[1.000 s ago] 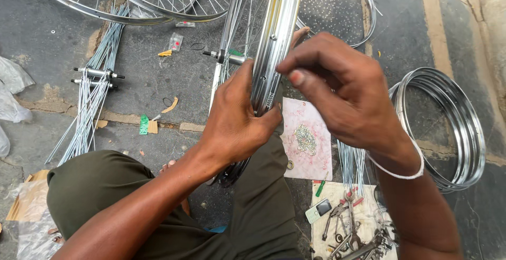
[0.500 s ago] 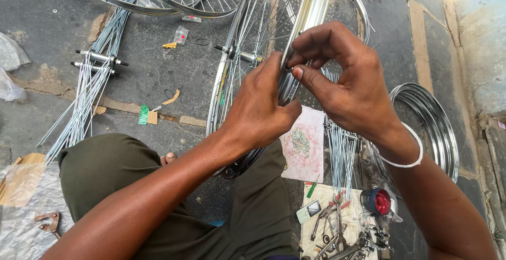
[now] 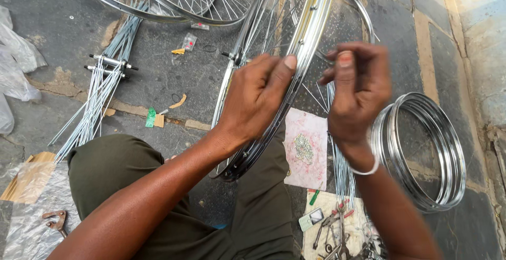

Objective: The person is assembling a bicycle wheel by inserting spokes into the rim and hub, then securing them with nipples. The person repeatedly picks up spokes and nipples, inserts the spoke, and tightens the nipple by hand.

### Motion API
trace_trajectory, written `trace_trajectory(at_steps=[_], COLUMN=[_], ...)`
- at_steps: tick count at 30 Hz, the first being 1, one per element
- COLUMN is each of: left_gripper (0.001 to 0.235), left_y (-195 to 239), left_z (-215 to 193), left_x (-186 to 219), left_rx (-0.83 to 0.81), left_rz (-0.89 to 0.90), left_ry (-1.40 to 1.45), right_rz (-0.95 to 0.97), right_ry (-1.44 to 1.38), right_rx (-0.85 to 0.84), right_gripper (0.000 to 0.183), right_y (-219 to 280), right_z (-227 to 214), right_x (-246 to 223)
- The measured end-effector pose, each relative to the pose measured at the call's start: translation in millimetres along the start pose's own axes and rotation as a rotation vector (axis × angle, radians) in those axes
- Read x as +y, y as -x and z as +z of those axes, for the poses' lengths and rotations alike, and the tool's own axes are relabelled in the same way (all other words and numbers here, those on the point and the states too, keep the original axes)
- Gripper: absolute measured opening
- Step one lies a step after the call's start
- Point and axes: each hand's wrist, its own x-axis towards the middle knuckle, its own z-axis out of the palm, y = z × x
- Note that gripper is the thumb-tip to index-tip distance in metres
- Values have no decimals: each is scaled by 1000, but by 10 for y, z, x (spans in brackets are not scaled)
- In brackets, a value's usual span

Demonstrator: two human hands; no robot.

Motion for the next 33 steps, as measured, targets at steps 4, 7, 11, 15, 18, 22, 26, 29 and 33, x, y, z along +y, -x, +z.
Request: trace_trajectory(at_steps=[4, 7, 11, 15, 18, 22, 26, 29, 33], left_gripper=[45, 45, 44, 43, 43, 40, 40, 41, 38], left_y=[15, 42, 37, 31, 45, 45, 17, 35, 54], left_z=[-30, -15, -45, -106, -162, -215, -272, -278, -284], left_x=[-65, -107, -139, -132, -120, -145, -191, -186, -118], left_rx=[326, 289, 258, 242, 228, 223, 199, 188, 192], left_rz=[431, 398, 312, 323, 333, 339, 335, 313, 312], left_ry=[-44, 16, 148, 128, 85, 90, 77, 102, 49], right_rz=[548, 558, 544, 362, 402, 363, 335, 246, 307], right_ry=[-1057, -1347, -1388, -1343, -1497, -1398, -1541, -1516, -1499], right_rx=[-185, -43, -12, -113, -151, -170, -189, -237, -225], right_gripper=[25, 27, 49, 33, 57, 29, 45, 31, 46], right_y=[208, 363, 364, 394, 424, 387, 304, 277, 277], right_z=[379, 627, 757, 822, 868, 920, 942, 924, 921], right_x=[474, 640, 715, 766, 774, 701, 616, 598, 605])
